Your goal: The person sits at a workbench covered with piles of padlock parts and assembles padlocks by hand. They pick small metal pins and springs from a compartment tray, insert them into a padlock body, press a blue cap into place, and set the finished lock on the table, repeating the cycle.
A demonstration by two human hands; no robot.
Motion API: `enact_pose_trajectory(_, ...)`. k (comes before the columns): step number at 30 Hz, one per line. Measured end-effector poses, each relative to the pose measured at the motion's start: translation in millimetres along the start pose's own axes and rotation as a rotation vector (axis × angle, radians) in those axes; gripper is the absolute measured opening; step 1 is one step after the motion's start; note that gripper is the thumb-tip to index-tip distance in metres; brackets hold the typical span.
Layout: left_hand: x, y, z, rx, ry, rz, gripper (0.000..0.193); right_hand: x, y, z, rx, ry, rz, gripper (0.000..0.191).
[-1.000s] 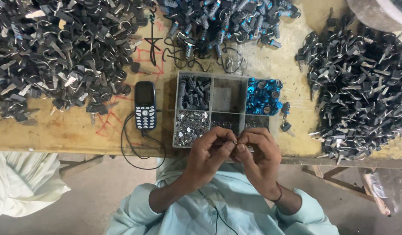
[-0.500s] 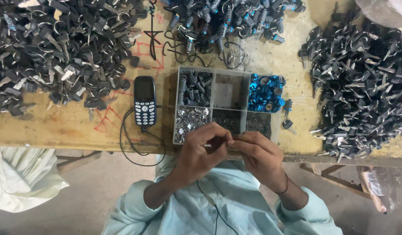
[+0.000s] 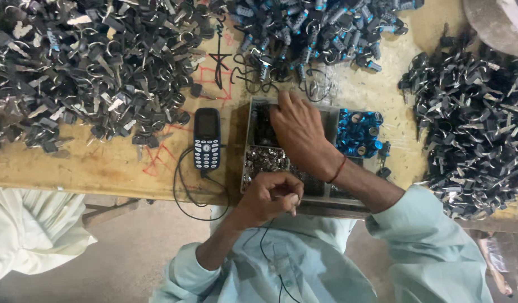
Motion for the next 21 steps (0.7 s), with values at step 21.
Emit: enact_pose_trajectory(21, -6.5, 23.5, -20.9, 0.021, 0.313, 0.062, 0.014, 127.7, 9.0, 58.6, -0.679, 0.109, -0.100, 0.040)
Point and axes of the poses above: each hand's wrist, its own x-axis away from the middle knuckle, its own z-axis out of the back of the hand, y = z × x, the point moved 4 cm from there along -x, towards the middle knuckle, and after that the axes turned 7 degrees about x, right-handed, at the moved point
